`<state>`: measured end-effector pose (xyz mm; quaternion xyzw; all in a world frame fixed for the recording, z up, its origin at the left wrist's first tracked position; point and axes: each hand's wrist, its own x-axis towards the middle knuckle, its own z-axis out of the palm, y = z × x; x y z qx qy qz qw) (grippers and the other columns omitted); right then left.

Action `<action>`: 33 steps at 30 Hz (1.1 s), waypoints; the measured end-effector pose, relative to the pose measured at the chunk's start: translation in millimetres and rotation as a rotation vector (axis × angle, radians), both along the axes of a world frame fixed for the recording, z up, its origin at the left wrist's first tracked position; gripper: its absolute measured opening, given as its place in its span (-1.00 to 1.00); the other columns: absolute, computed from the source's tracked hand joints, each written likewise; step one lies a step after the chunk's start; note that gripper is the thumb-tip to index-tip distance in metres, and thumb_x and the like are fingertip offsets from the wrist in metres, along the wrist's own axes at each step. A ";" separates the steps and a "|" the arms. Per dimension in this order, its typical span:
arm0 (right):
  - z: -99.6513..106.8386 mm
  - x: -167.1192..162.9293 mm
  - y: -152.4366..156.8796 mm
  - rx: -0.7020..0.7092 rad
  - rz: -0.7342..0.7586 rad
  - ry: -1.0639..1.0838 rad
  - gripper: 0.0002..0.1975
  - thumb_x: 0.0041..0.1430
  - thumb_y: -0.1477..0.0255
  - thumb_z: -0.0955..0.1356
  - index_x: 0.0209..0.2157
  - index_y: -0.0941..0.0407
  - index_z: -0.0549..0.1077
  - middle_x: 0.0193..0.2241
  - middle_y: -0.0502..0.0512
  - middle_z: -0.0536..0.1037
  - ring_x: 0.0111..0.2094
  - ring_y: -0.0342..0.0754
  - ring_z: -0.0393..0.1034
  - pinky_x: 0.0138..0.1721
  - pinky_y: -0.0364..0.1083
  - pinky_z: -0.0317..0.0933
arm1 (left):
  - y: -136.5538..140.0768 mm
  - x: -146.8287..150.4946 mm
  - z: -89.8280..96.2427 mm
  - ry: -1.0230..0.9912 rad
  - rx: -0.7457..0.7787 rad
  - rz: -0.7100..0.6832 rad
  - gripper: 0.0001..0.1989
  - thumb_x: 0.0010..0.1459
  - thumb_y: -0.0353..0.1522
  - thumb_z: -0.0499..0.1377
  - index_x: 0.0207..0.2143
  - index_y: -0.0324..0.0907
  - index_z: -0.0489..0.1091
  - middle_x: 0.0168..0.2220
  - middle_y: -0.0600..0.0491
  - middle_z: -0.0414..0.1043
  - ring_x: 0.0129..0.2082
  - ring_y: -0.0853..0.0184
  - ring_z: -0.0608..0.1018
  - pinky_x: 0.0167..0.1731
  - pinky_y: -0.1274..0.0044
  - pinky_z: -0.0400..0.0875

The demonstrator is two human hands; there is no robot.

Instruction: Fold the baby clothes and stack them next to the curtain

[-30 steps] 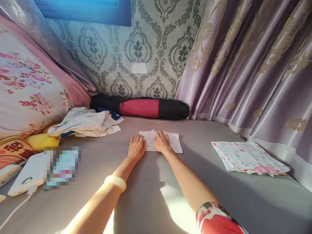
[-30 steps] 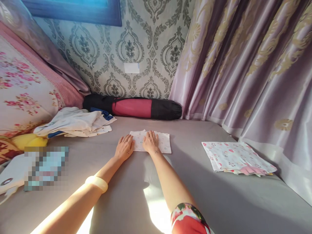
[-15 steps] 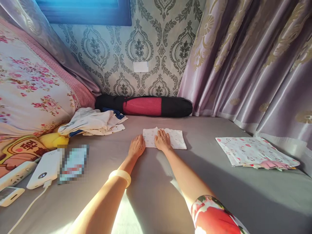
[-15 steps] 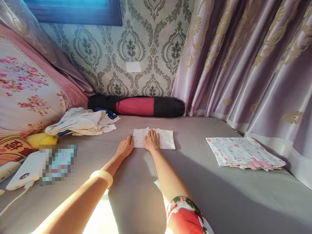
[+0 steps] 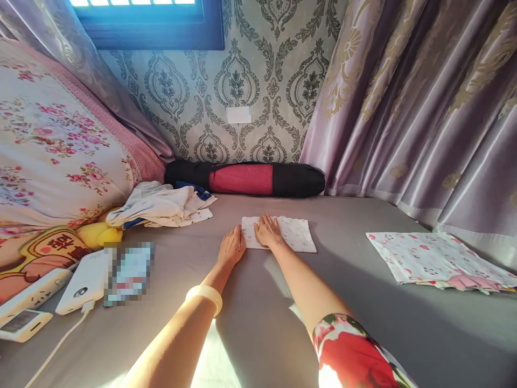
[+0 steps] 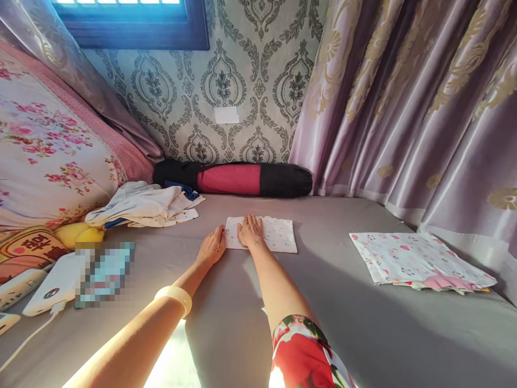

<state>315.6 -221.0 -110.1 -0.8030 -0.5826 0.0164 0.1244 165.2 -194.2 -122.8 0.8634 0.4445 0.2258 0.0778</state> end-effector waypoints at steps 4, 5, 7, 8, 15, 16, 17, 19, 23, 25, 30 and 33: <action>-4.7 2.3 -0.5 0.007 -0.007 0.021 -0.43 0.39 0.29 0.01 0.29 0.26 0.15 0.33 0.26 0.12 0.35 0.05 -0.13 0.31 0.11 -0.31 | 0.0 -1.2 1.8 -0.023 -0.032 -0.007 -0.69 0.33 -0.41 -0.16 -0.01 -0.20 0.28 -0.09 -0.15 0.51 -0.06 0.18 0.54 -0.08 0.41 0.37; -5.0 2.2 -1.0 0.017 -0.007 0.020 -0.44 0.39 0.29 0.02 0.29 0.26 0.15 0.32 0.26 0.13 0.35 0.05 -0.12 0.31 0.10 -0.31 | 0.2 -1.3 1.9 -0.033 -0.037 -0.006 -0.69 0.32 -0.41 -0.15 0.00 -0.20 0.28 -0.09 -0.15 0.51 -0.06 0.18 0.54 -0.08 0.40 0.36; -5.0 1.5 -2.0 0.028 -0.007 0.015 -0.44 0.39 0.30 0.02 0.28 0.27 0.16 0.32 0.26 0.14 0.34 0.06 -0.11 0.31 0.11 -0.30 | 0.6 -1.1 1.7 -0.043 -0.046 -0.002 -0.69 0.31 -0.43 -0.14 0.01 -0.21 0.27 -0.08 -0.16 0.50 -0.05 0.17 0.53 -0.07 0.39 0.36; -4.9 1.0 -2.3 0.030 -0.007 0.011 -0.44 0.38 0.30 0.02 0.28 0.28 0.16 0.32 0.27 0.14 0.34 0.06 -0.10 0.30 0.11 -0.29 | 0.7 -0.8 1.4 -0.044 -0.049 0.002 -0.69 0.31 -0.43 -0.14 0.02 -0.22 0.26 -0.08 -0.16 0.50 -0.04 0.17 0.53 -0.06 0.39 0.36; -4.7 3.6 -0.5 0.028 -0.002 0.012 -0.44 0.37 0.30 0.04 0.27 0.29 0.17 0.31 0.28 0.15 0.33 0.09 -0.09 0.30 0.14 -0.28 | 2.0 0.3 -0.7 -0.039 -0.049 0.009 -0.73 0.31 -0.44 -0.14 -0.04 -0.17 0.27 -0.09 -0.12 0.50 -0.04 0.20 0.53 -0.06 0.42 0.36; -3.8 4.4 0.2 0.013 -0.004 0.024 -0.44 0.37 0.30 0.04 0.27 0.28 0.17 0.32 0.27 0.14 0.34 0.09 -0.10 0.30 0.14 -0.28 | 2.2 0.3 -0.9 -0.040 -0.054 0.008 -0.72 0.30 -0.44 -0.13 -0.03 -0.18 0.27 -0.08 -0.13 0.50 -0.03 0.20 0.53 -0.06 0.41 0.36; -2.5 4.8 0.9 -0.008 -0.006 0.037 -0.44 0.37 0.30 0.04 0.28 0.27 0.16 0.32 0.27 0.13 0.34 0.09 -0.11 0.30 0.15 -0.28 | 2.4 0.3 -1.1 -0.044 -0.062 0.010 -0.72 0.30 -0.45 -0.13 -0.02 -0.18 0.26 -0.08 -0.13 0.50 -0.03 0.20 0.52 -0.05 0.40 0.36; 0.8 3.0 2.3 -0.046 -0.003 0.058 -0.44 0.37 0.29 0.05 0.29 0.25 0.13 0.34 0.25 0.09 0.36 0.09 -0.16 0.31 0.18 -0.30 | 2.6 0.2 -1.3 -0.055 -0.075 0.012 -0.70 0.29 -0.46 -0.13 -0.01 -0.19 0.26 -0.06 -0.14 0.49 -0.01 0.20 0.52 -0.04 0.39 0.37; 6.3 -12.2 3.2 -0.010 0.069 0.049 -0.43 0.37 0.30 0.02 0.32 0.23 0.08 0.36 0.22 0.03 0.38 0.08 -0.23 0.32 0.19 -0.35 | 2.5 -0.2 -1.1 -0.074 -0.079 0.009 -0.68 0.27 -0.48 -0.12 0.01 -0.17 0.26 -0.04 -0.13 0.50 -0.01 0.21 0.52 -0.03 0.39 0.37; 6.0 -22.0 2.0 0.016 0.108 0.035 -0.43 0.38 0.31 0.01 0.32 0.24 0.08 0.36 0.22 0.04 0.38 0.07 -0.22 0.32 0.18 -0.35 | 2.3 -0.5 -0.9 -0.078 -0.083 0.009 -0.67 0.25 -0.49 -0.12 0.02 -0.17 0.25 -0.05 -0.12 0.50 -0.01 0.21 0.52 -0.01 0.39 0.36; -0.9 -33.9 -2.7 0.005 0.122 0.010 -0.42 0.38 0.31 0.00 0.31 0.26 0.10 0.35 0.22 0.05 0.37 0.09 -0.19 0.31 0.18 -0.29 | 1.9 -1.6 -0.7 -0.088 -0.091 0.018 -0.68 0.27 -0.47 -0.12 0.03 -0.18 0.24 -0.02 -0.14 0.49 0.02 0.22 0.51 0.01 0.40 0.35; -2.8 -33.5 -3.4 -0.004 0.108 0.007 -0.43 0.38 0.30 0.01 0.32 0.23 0.11 0.36 0.20 0.05 0.37 0.09 -0.19 0.31 0.18 -0.30 | 2.3 -2.4 -1.4 -0.093 -0.091 0.018 -0.67 0.26 -0.46 -0.11 0.04 -0.17 0.24 -0.02 -0.13 0.49 0.02 0.22 0.51 0.01 0.39 0.36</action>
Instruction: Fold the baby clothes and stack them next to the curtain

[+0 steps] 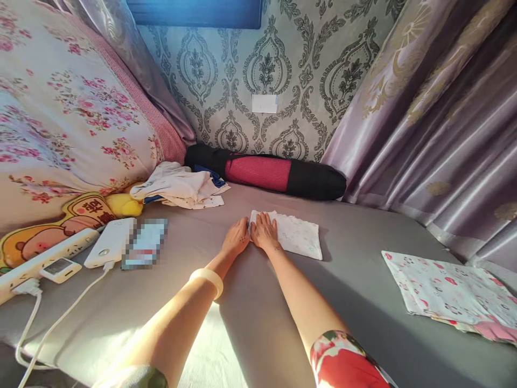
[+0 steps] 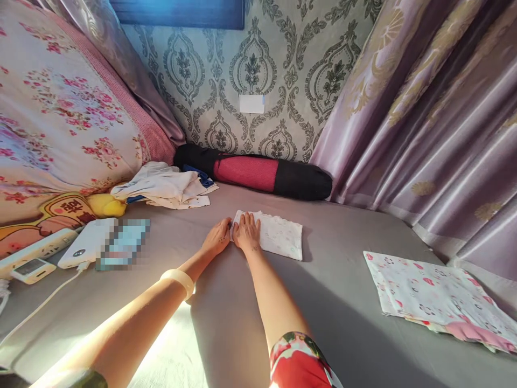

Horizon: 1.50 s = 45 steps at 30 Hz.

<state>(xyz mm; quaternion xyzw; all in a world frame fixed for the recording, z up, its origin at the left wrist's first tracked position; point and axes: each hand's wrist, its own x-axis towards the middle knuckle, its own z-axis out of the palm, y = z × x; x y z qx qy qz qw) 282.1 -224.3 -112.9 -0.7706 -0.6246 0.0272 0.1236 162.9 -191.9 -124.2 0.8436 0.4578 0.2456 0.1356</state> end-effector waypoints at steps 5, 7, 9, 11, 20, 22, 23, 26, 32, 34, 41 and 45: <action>5.8 0.5 1.2 -0.021 0.010 0.021 -0.44 0.37 0.31 0.02 0.31 0.21 0.12 0.36 0.22 0.05 0.37 0.11 -0.18 0.30 0.19 -0.29 | 3.6 0.1 -5.0 -0.029 0.014 0.007 -0.64 0.24 -0.49 -0.11 0.06 -0.18 0.22 0.03 -0.15 0.46 0.06 0.24 0.48 0.06 0.38 0.33; 8.5 -0.5 2.4 -0.016 0.020 0.024 -0.45 0.37 0.32 0.03 0.31 0.19 0.13 0.35 0.22 0.05 0.36 0.10 -0.18 0.30 0.19 -0.30 | 5.4 0.2 -7.9 -0.046 0.017 0.004 -0.64 0.24 -0.50 -0.11 0.06 -0.20 0.22 0.04 -0.16 0.45 0.07 0.24 0.48 0.07 0.39 0.33; 9.3 -2.1 3.9 0.012 0.049 0.019 -0.46 0.36 0.34 0.04 0.31 0.20 0.12 0.36 0.22 0.04 0.37 0.08 -0.19 0.31 0.17 -0.32 | 6.6 0.2 -10.6 -0.068 0.024 0.006 -0.63 0.23 -0.50 -0.11 0.07 -0.22 0.23 0.05 -0.18 0.44 0.08 0.24 0.47 0.08 0.38 0.33; 7.8 -4.0 5.2 0.026 0.088 0.018 -0.45 0.37 0.36 0.02 0.31 0.23 0.11 0.36 0.21 0.04 0.37 0.05 -0.20 0.32 0.14 -0.33 | 7.0 -0.1 -12.5 -0.096 0.040 0.015 -0.62 0.23 -0.50 -0.11 0.08 -0.23 0.22 0.06 -0.19 0.43 0.09 0.24 0.46 0.09 0.37 0.33; 3.0 -0.6 8.2 0.034 0.107 0.071 -0.46 0.39 0.36 0.00 0.30 0.23 0.12 0.34 0.16 0.11 0.35 0.00 -0.10 0.31 0.06 -0.22 | 1.8 -0.7 -8.3 -0.050 0.085 -0.026 -0.56 0.26 -0.47 -0.12 0.17 -0.26 0.19 0.11 -0.18 0.40 0.12 0.22 0.43 0.10 0.36 0.31; 6.1 7.0 5.7 0.052 0.076 0.102 -0.46 0.39 0.39 -0.01 0.30 0.23 0.12 0.33 0.15 0.13 0.35 -0.03 -0.09 0.30 0.02 -0.16 | -0.6 0.2 -6.1 0.001 0.094 -0.047 -0.56 0.29 -0.45 -0.14 0.19 -0.25 0.19 0.14 -0.17 0.37 0.15 0.21 0.41 0.11 0.35 0.29; 7.5 12.3 3.1 0.063 0.053 0.108 -0.47 0.38 0.40 -0.01 0.30 0.23 0.12 0.33 0.15 0.12 0.35 -0.04 -0.09 0.30 0.01 -0.15 | -2.0 0.9 -5.1 0.030 0.104 -0.063 -0.56 0.31 -0.43 -0.15 0.20 -0.24 0.19 0.16 -0.16 0.35 0.17 0.20 0.39 0.13 0.34 0.27; 9.1 31.3 -9.5 0.095 -0.005 0.067 -0.47 0.37 0.40 0.02 0.30 0.22 0.14 0.34 0.16 0.09 0.37 0.01 -0.15 0.33 0.07 -0.25 | -5.7 3.1 -3.4 0.114 0.137 -0.135 -0.54 0.36 -0.29 -0.16 0.22 -0.21 0.21 0.24 -0.11 0.27 0.27 0.15 0.27 0.21 0.27 0.16; 1.3 55.7 -29.6 0.017 -0.026 -0.012 -0.46 0.38 0.34 0.04 0.32 0.18 0.12 0.37 0.14 0.01 0.38 0.06 -0.21 0.33 0.15 -0.36 | -8.2 4.6 -2.3 0.233 0.118 -0.204 -0.49 0.36 -0.15 -0.18 0.23 -0.11 0.23 0.30 -0.02 0.18 0.32 0.12 0.17 0.25 0.21 0.08; -1.6 56.5 -30.6 -0.011 -0.026 -0.013 -0.46 0.38 0.32 0.03 0.32 0.16 0.12 0.37 0.12 0.00 0.38 0.06 -0.20 0.33 0.16 -0.34 | -8.6 5.0 -0.7 0.249 0.111 -0.205 -0.48 0.35 -0.14 -0.16 0.24 -0.11 0.23 0.30 -0.03 0.18 0.31 0.12 0.19 0.25 0.21 0.08; -3.8 54.7 -29.6 -0.003 -0.025 -0.019 -0.46 0.38 0.31 0.03 0.32 0.14 0.13 0.37 0.13 0.02 0.38 0.04 -0.19 0.33 0.14 -0.33 | -10.7 5.7 5.4 0.264 0.079 -0.184 -0.47 0.32 -0.14 -0.09 0.25 -0.14 0.22 0.31 -0.06 0.16 0.31 0.12 0.18 0.25 0.21 0.07; 1.8 58.9 -29.9 -0.019 -0.031 0.015 -0.47 0.39 0.32 0.02 0.32 0.13 0.13 0.37 0.12 0.03 0.38 0.00 -0.18 0.33 0.08 -0.31 | -9.5 4.9 4.8 0.260 0.075 -0.185 -0.47 0.32 -0.13 -0.08 0.25 -0.13 0.21 0.31 -0.04 0.16 0.30 0.13 0.20 0.26 0.23 0.07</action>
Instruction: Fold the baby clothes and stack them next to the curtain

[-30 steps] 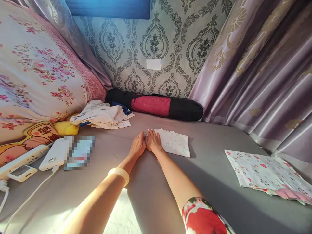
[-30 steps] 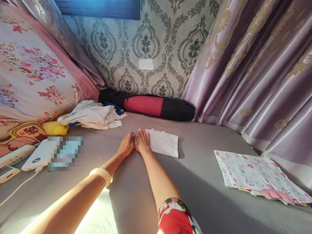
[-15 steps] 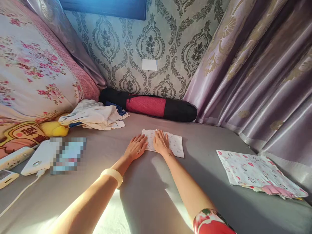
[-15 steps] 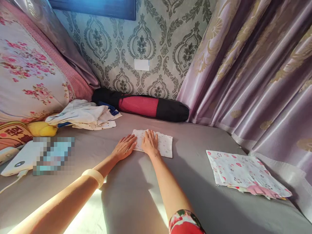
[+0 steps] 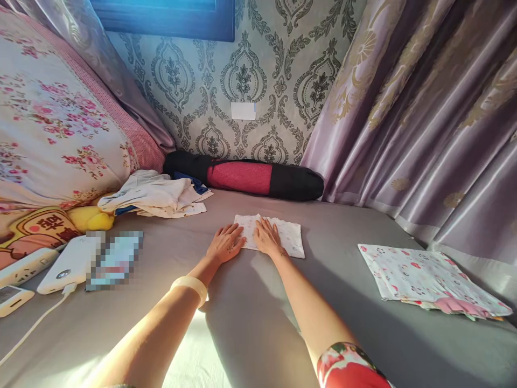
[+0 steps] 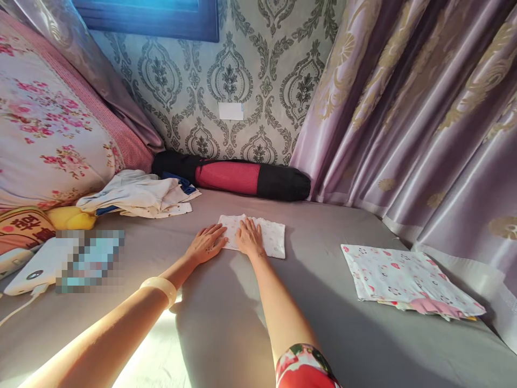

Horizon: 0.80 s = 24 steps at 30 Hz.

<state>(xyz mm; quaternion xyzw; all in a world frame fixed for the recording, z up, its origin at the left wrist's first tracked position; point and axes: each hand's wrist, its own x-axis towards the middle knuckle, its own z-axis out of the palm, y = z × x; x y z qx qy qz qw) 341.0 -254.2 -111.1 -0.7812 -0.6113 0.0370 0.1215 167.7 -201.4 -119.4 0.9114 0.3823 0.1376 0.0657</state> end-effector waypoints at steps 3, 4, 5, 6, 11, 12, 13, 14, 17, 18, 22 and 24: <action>6.3 9.2 -4.3 0.029 -0.036 -0.009 -0.47 0.39 0.35 0.03 0.32 0.15 0.11 0.37 0.14 0.02 0.38 -0.01 -0.20 0.33 0.07 -0.30 | 1.0 -0.6 -1.1 -0.011 0.011 -0.003 -0.48 0.32 -0.12 -0.09 0.24 -0.11 0.22 0.30 -0.04 0.17 0.29 0.14 0.21 0.25 0.24 0.08; 7.7 13.1 -6.7 0.041 -0.060 -0.026 -0.47 0.38 0.36 0.04 0.32 0.17 0.11 0.37 0.15 0.02 0.38 0.00 -0.21 0.33 0.08 -0.31 | 1.2 -0.8 -1.5 -0.013 0.014 -0.005 -0.48 0.32 -0.12 -0.09 0.24 -0.11 0.22 0.30 -0.04 0.18 0.29 0.13 0.21 0.25 0.24 0.08; 8.4 17.0 -9.3 0.048 -0.087 -0.045 -0.47 0.38 0.36 0.05 0.32 0.19 0.11 0.37 0.18 0.02 0.38 0.02 -0.21 0.34 0.10 -0.32 | 1.4 -1.0 -1.8 -0.013 0.017 -0.008 -0.48 0.32 -0.12 -0.09 0.23 -0.12 0.23 0.30 -0.04 0.18 0.29 0.13 0.21 0.25 0.24 0.08; 8.4 20.8 -12.1 0.048 -0.113 -0.064 -0.46 0.38 0.36 0.06 0.31 0.21 0.12 0.37 0.20 0.02 0.38 0.04 -0.22 0.33 0.12 -0.33 | 1.6 -1.1 -2.2 -0.014 0.018 -0.011 -0.48 0.32 -0.12 -0.09 0.23 -0.12 0.23 0.30 -0.04 0.18 0.29 0.13 0.21 0.24 0.24 0.08; -1.4 31.6 -21.2 -0.017 -0.170 -0.092 -0.45 0.39 0.32 0.03 0.32 0.21 0.09 0.37 0.20 0.01 0.38 0.06 -0.19 0.33 0.14 -0.27 | 2.8 -2.0 -4.2 -0.017 0.025 -0.025 -0.48 0.32 -0.12 -0.10 0.23 -0.11 0.23 0.30 -0.05 0.18 0.29 0.14 0.22 0.23 0.23 0.10; -3.8 32.0 -21.7 -0.022 -0.173 -0.088 -0.45 0.39 0.32 0.02 0.33 0.20 0.09 0.36 0.20 0.02 0.37 0.07 -0.18 0.32 0.15 -0.26 | 3.0 -2.2 -4.7 -0.020 0.030 -0.028 -0.48 0.32 -0.12 -0.11 0.23 -0.11 0.23 0.30 -0.05 0.19 0.29 0.14 0.22 0.22 0.23 0.11; -5.8 32.1 -21.7 -0.021 -0.174 -0.086 -0.44 0.39 0.32 0.02 0.33 0.20 0.09 0.36 0.19 0.03 0.37 0.07 -0.18 0.32 0.15 -0.26 | 3.1 -2.2 -5.1 -0.023 0.033 -0.029 -0.48 0.32 -0.12 -0.11 0.23 -0.11 0.23 0.29 -0.05 0.19 0.29 0.14 0.22 0.22 0.23 0.12; -7.4 32.0 -21.4 -0.015 -0.173 -0.085 -0.44 0.39 0.32 0.01 0.32 0.21 0.09 0.36 0.19 0.04 0.37 0.08 -0.17 0.32 0.16 -0.26 | 3.2 -2.3 -5.4 -0.025 0.036 -0.028 -0.48 0.32 -0.12 -0.11 0.23 -0.11 0.23 0.29 -0.05 0.19 0.29 0.14 0.22 0.22 0.23 0.12; -9.3 31.9 -19.9 -0.002 -0.167 -0.080 -0.44 0.38 0.32 0.02 0.32 0.21 0.10 0.36 0.18 0.04 0.37 0.07 -0.17 0.33 0.16 -0.27 | 2.9 -1.9 -5.6 -0.025 0.036 -0.020 -0.49 0.32 -0.12 -0.11 0.23 -0.10 0.23 0.29 -0.04 0.20 0.29 0.15 0.23 0.22 0.24 0.12; -9.1 32.0 -19.5 -0.002 -0.168 -0.076 -0.44 0.38 0.32 0.02 0.32 0.20 0.10 0.36 0.18 0.04 0.37 0.06 -0.18 0.33 0.16 -0.28 | 2.7 -1.7 -5.4 -0.023 0.035 -0.016 -0.49 0.32 -0.13 -0.10 0.23 -0.09 0.23 0.29 -0.04 0.20 0.29 0.15 0.23 0.23 0.25 0.11; -4.6 33.8 -20.6 -0.024 -0.166 -0.032 -0.44 0.38 0.31 0.02 0.33 0.18 0.09 0.37 0.15 0.02 0.37 0.04 -0.19 0.33 0.12 -0.28 | 2.2 -1.4 -3.9 -0.012 0.027 -0.009 -0.49 0.32 -0.13 -0.11 0.23 -0.11 0.24 0.29 -0.06 0.20 0.29 0.15 0.23 0.23 0.23 0.10; -0.7 36.6 -24.3 -0.028 -0.168 -0.018 -0.44 0.38 0.31 0.01 0.33 0.18 0.08 0.37 0.15 0.00 0.38 0.03 -0.20 0.33 0.11 -0.26 | 2.3 -1.6 -3.2 -0.005 0.025 -0.015 -0.48 0.32 -0.12 -0.11 0.23 -0.12 0.24 0.29 -0.06 0.19 0.29 0.14 0.23 0.23 0.23 0.10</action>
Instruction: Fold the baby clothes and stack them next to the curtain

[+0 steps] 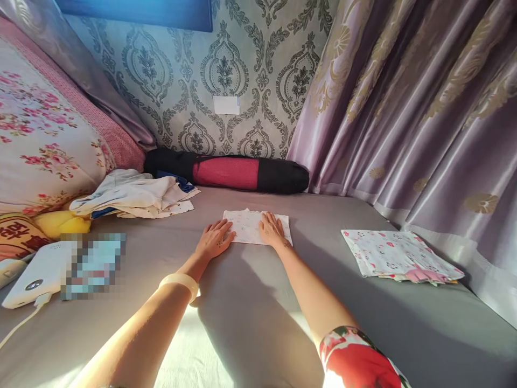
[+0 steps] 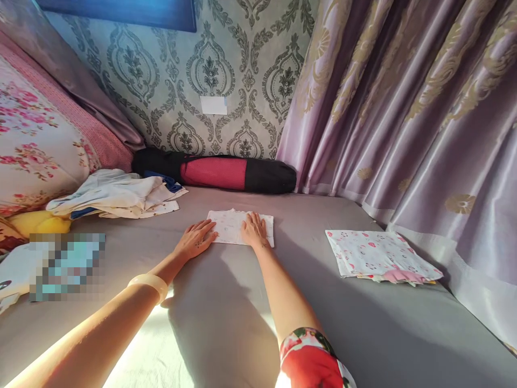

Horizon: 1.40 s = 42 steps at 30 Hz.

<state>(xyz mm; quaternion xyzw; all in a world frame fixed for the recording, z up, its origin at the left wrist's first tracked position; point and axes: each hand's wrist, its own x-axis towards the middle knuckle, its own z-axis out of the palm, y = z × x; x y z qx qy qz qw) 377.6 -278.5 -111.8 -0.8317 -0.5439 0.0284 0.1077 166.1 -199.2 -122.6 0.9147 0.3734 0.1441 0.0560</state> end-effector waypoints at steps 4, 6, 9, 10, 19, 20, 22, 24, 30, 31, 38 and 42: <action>6.9 11.2 -14.6 0.048 -0.046 -0.067 -0.44 0.39 0.31 0.03 0.32 0.24 0.10 0.37 0.21 0.00 0.38 0.05 -0.23 0.33 0.13 -0.34 | -0.4 -0.1 1.1 0.013 -0.010 0.001 -0.46 0.31 -0.12 -0.12 0.23 -0.14 0.22 0.30 -0.07 0.17 0.29 0.13 0.22 0.23 0.22 0.10; 8.1 18.0 -23.0 0.037 -0.062 -0.084 -0.44 0.39 0.30 0.03 0.31 0.26 0.10 0.37 0.23 -0.01 0.38 0.06 -0.23 0.34 0.13 -0.37 | -1.3 0.0 1.9 0.015 -0.013 0.006 -0.47 0.31 -0.13 -0.12 0.23 -0.13 0.23 0.30 -0.08 0.18 0.29 0.13 0.22 0.23 0.22 0.09; 6.0 25.6 -32.2 -0.001 -0.066 -0.076 -0.42 0.40 0.28 0.02 0.32 0.27 0.08 0.37 0.23 -0.03 0.39 0.05 -0.25 0.34 0.14 -0.37 | -2.9 0.3 3.5 0.009 -0.008 0.002 -0.48 0.31 -0.13 -0.10 0.21 -0.12 0.24 0.29 -0.09 0.20 0.28 0.13 0.23 0.23 0.22 0.09; 4.5 27.0 -33.9 -0.012 -0.065 -0.071 -0.42 0.40 0.27 0.01 0.33 0.27 0.07 0.38 0.23 -0.03 0.39 0.05 -0.26 0.34 0.14 -0.37 | -3.4 0.3 4.1 0.006 -0.007 0.001 -0.49 0.31 -0.13 -0.10 0.21 -0.12 0.25 0.29 -0.09 0.20 0.28 0.12 0.24 0.23 0.22 0.09; -4.6 28.9 -34.0 -0.071 -0.089 -0.030 -0.42 0.41 0.26 -0.04 0.35 0.17 0.02 0.39 0.13 -0.05 0.38 -0.01 -0.26 0.33 0.08 -0.26 | -3.1 1.2 4.0 0.023 0.001 -0.007 -0.49 0.32 -0.15 -0.12 0.23 -0.12 0.22 0.29 -0.09 0.18 0.28 0.11 0.23 0.22 0.22 0.10; -5.2 29.0 -33.9 -0.069 -0.092 -0.035 -0.43 0.41 0.26 -0.04 0.35 0.17 0.02 0.39 0.13 -0.05 0.38 -0.01 -0.25 0.32 0.08 -0.25 | -2.5 1.1 2.9 0.025 0.005 -0.009 -0.49 0.32 -0.15 -0.13 0.24 -0.11 0.21 0.29 -0.09 0.18 0.28 0.11 0.23 0.21 0.22 0.10; -6.5 28.7 -33.8 -0.057 -0.091 -0.042 -0.43 0.41 0.26 -0.03 0.34 0.16 0.03 0.38 0.13 -0.03 0.38 -0.01 -0.23 0.32 0.09 -0.23 | -1.3 0.4 0.4 0.025 0.014 -0.019 -0.48 0.32 -0.15 -0.14 0.24 -0.11 0.20 0.29 -0.08 0.19 0.28 0.11 0.24 0.20 0.22 0.11; -7.2 28.0 -33.8 -0.039 -0.089 -0.046 -0.44 0.41 0.27 -0.01 0.33 0.17 0.06 0.37 0.13 0.00 0.37 0.00 -0.21 0.31 0.09 -0.22 | -0.2 -0.5 -1.5 0.022 0.031 -0.033 -0.48 0.33 -0.14 -0.14 0.24 -0.10 0.21 0.28 -0.08 0.21 0.26 0.12 0.25 0.19 0.24 0.13; 2.4 38.3 -31.9 0.016 -0.024 -0.094 -0.53 0.40 0.32 0.07 0.22 0.12 0.29 0.28 0.15 0.24 0.28 0.02 0.05 0.26 0.03 -0.09 | 6.3 9.5 10.4 0.059 0.137 -0.044 -0.54 0.34 -0.17 -0.17 0.02 -0.15 0.42 0.08 -0.09 0.43 0.21 0.09 0.30 0.19 0.26 0.15; 5.4 43.5 -31.0 0.013 -0.005 -0.094 -0.55 0.39 0.35 0.08 0.18 0.09 0.34 0.25 0.13 0.30 0.24 0.01 0.12 0.23 0.00 -0.04 | 8.9 14.4 15.1 0.079 0.139 -0.055 -0.53 0.35 -0.19 -0.18 -0.06 -0.17 0.46 0.03 -0.11 0.46 0.19 0.10 0.33 0.17 0.28 0.18; 23.0 82.0 -15.5 -0.037 0.060 -0.058 -0.64 0.31 0.53 0.19 -0.03 0.01 0.53 0.00 0.04 0.53 0.05 -0.06 0.32 0.04 -0.15 0.12 | 42.0 56.9 39.2 0.228 -0.034 -0.028 -0.65 0.27 -0.35 -0.08 -0.18 -0.20 0.49 -0.05 -0.13 0.50 -0.07 0.20 0.54 -0.05 0.44 0.38; 30.0 91.9 -1.3 -0.081 0.058 -0.035 -0.73 0.25 0.52 0.28 -0.11 0.01 0.54 -0.04 0.03 0.54 0.05 -0.06 0.32 0.04 -0.14 0.13 | 72.7 72.7 41.5 0.281 -0.088 -0.023 -0.74 0.16 -0.38 0.04 -0.24 -0.18 0.51 -0.16 -0.14 0.55 -0.11 0.15 0.56 -0.11 0.41 0.40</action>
